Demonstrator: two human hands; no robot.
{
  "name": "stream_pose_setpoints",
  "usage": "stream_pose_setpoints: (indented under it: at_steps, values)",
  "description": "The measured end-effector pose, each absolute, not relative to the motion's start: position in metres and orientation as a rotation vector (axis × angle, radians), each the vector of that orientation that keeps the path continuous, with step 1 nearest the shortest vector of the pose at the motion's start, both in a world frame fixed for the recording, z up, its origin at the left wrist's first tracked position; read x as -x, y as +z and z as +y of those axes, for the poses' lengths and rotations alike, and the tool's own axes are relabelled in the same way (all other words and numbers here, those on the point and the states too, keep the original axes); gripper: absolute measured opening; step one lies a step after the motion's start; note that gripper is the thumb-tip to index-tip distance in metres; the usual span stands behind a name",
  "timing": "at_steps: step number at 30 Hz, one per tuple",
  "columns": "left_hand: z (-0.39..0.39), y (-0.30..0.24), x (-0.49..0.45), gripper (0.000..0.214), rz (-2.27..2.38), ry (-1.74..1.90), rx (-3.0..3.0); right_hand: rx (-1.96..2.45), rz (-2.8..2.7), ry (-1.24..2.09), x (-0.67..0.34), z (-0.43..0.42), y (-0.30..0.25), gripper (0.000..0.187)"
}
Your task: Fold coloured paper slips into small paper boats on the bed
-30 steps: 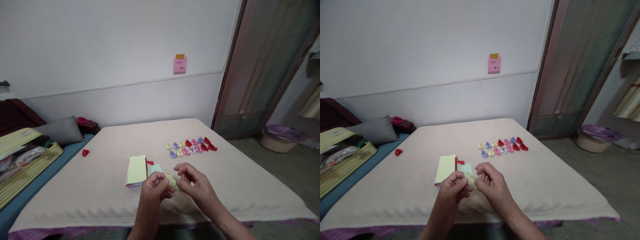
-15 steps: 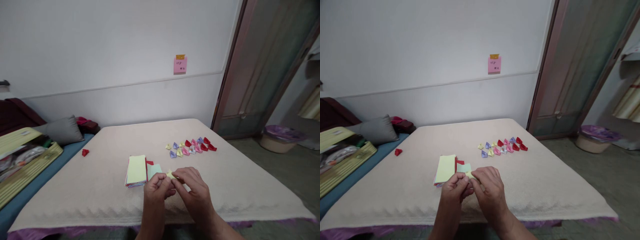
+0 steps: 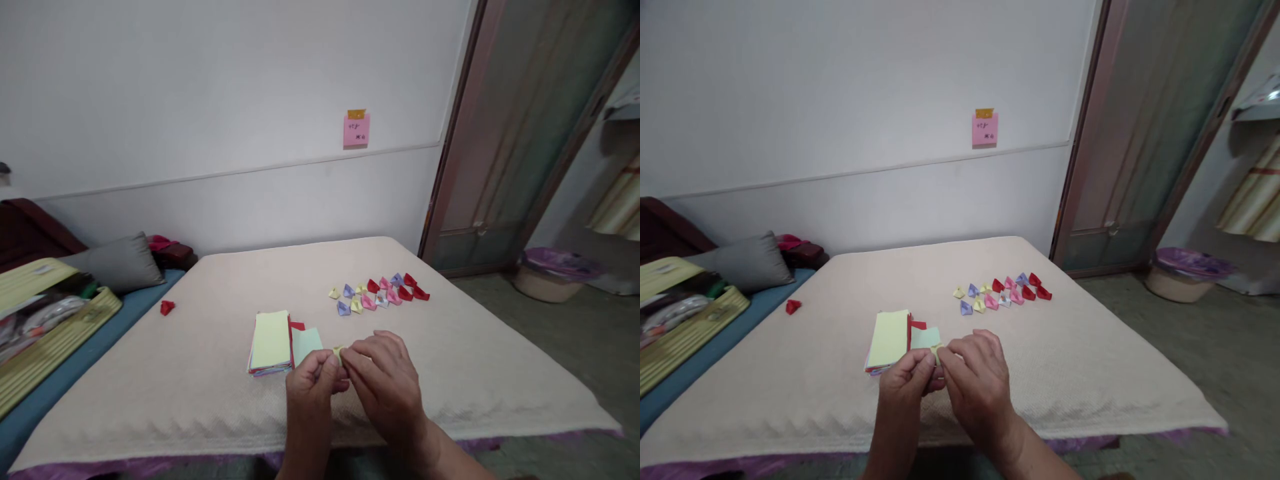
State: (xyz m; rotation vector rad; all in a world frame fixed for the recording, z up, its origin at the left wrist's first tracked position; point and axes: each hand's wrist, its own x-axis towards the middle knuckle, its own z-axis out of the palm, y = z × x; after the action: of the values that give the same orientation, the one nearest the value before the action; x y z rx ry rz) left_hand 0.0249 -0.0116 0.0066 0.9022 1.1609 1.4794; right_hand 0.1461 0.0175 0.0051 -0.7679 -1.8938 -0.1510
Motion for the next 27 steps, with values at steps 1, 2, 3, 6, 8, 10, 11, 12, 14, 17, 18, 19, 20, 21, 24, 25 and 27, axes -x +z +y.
stream_pose_setpoints:
  at_steps: [1,2,3,6,8,10,11,12,14,17,18,19,20,21,24,25,27]
  values:
    - [-0.011,0.006,-0.025,0.020,1.151,1.482,-0.919,0.757,-1.906,-0.162,-0.146,0.018,0.005,0.021]
    - [-0.012,0.006,-0.024,0.020,1.142,1.487,-0.944,0.750,-1.908,-0.163,-0.146,0.018,0.004,0.021]
    - [-0.012,0.006,-0.024,0.021,1.138,1.494,-0.973,0.746,-1.903,-0.151,-0.146,0.018,0.004,0.022]
    - [-0.014,0.007,-0.022,0.020,1.163,1.500,-1.080,0.732,-1.876,-0.077,-0.144,0.018,0.006,0.021]
    - [-0.016,0.008,-0.021,0.020,1.205,1.490,-1.146,0.727,-1.874,-0.014,-0.143,0.017,0.008,0.019]
    - [-0.016,0.007,-0.021,0.020,1.233,1.488,-1.180,0.731,-1.886,0.041,-0.142,0.017,0.010,0.016]
    - [-0.016,0.007,-0.021,0.020,1.237,1.490,-1.179,0.735,-1.893,0.063,-0.142,0.017,0.011,0.015]
    - [-0.016,0.006,-0.021,0.020,1.231,1.492,-1.164,0.738,-1.898,0.080,-0.142,0.017,0.011,0.014]
    - [-0.015,0.006,-0.023,0.020,1.210,1.498,-1.110,0.740,-1.896,0.105,-0.142,0.017,0.011,0.013]
    - [-0.015,0.009,-0.024,0.017,1.195,1.512,-1.030,0.751,-1.858,0.171,-0.142,0.019,0.009,0.010]
    - [-0.015,0.011,-0.025,0.016,1.192,1.519,-1.012,0.759,-1.840,0.199,-0.142,0.020,0.009,0.010]
    - [-0.016,0.013,-0.025,0.015,1.190,1.522,-0.999,0.768,-1.826,0.226,-0.143,0.020,0.009,0.010]
    - [-0.017,0.016,-0.025,0.015,1.186,1.521,-0.993,0.774,-1.816,0.249,-0.143,0.020,0.009,0.010]
    - [-0.017,0.017,-0.025,0.015,1.183,1.518,-0.992,0.779,-1.809,0.267,-0.143,0.020,0.009,0.010]
    - [-0.018,0.019,-0.025,0.015,1.184,1.513,-1.001,0.778,-1.814,0.304,-0.144,0.019,0.012,0.011]
    - [-0.018,0.019,-0.025,0.016,1.182,1.509,-1.002,0.780,-1.825,0.307,-0.144,0.018,0.013,0.012]
    - [-0.018,0.017,-0.025,0.017,1.159,1.502,-1.003,0.798,-1.855,0.263,-0.144,0.018,0.013,0.016]
